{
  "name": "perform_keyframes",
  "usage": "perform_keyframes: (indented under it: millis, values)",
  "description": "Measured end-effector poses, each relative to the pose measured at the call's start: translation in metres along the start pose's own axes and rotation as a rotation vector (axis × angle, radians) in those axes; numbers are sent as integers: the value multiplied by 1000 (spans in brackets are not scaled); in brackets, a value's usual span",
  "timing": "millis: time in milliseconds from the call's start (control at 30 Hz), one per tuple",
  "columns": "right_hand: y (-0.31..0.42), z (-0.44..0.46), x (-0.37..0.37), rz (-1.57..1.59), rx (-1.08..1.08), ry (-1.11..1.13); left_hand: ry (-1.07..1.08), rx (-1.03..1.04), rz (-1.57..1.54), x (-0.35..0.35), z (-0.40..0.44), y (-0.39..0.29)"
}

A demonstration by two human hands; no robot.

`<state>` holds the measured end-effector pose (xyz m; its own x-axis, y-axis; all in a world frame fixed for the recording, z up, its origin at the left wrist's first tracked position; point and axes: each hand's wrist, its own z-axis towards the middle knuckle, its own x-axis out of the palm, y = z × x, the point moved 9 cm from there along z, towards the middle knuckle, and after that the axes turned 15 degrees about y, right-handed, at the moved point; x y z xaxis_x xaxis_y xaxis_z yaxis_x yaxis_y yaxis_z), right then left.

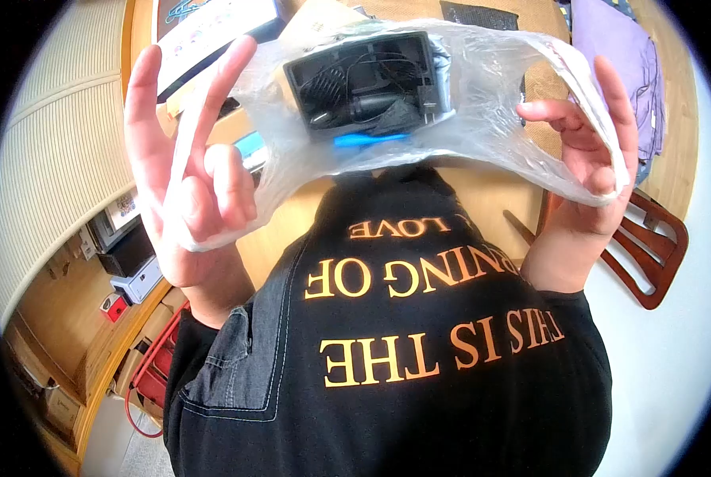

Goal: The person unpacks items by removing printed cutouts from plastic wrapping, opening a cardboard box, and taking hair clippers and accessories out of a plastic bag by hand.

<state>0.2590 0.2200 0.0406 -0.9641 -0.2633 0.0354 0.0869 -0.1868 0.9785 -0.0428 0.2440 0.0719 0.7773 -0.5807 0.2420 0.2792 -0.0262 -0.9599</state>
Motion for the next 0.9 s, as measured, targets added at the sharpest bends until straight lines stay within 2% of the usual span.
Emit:
perform_keyframes:
  millis: [100, 167, 233, 267, 500, 567, 633, 700, 767, 800, 833, 900]
  values:
    - [-7, 9, 11, 47, -63, 38, -21, -47, 0, -17, 3, 4]
    - [-7, 11, 15, 91, -126, 104, -51, -107, 127, -26, 0, 3]
    - [-11, 10, 12, 55, -58, 103, -50, -125, 193, -29, -1, 3]
    - [-11, 11, 12, 49, -59, 97, 23, -71, 192, -24, 0, 1]
    - [-6, 1, 10, 17, -10, 21, 34, 23, 167, -5, 4, -8]
    - [-4, -5, 3, -13, -14, 59, 42, 37, 231, 10, 7, -12]
    - [4, -10, 4, -60, -26, 72, 91, 84, 170, 28, 10, -10]
    - [9, -11, 7, -132, -12, 237, 139, 82, 149, 36, 8, 1]
    - [3, -8, 4, -270, 115, 247, 29, 97, 158, 35, 10, 15]
    - [13, -1, 4, -293, 22, 195, 11, 97, 111, 32, 7, 19]
    - [27, 8, 5, -446, -28, 103, -6, 98, 64, 27, 5, 21]
    - [65, 11, 9, -616, -326, -88, -57, 108, 34, 27, 2, 21]
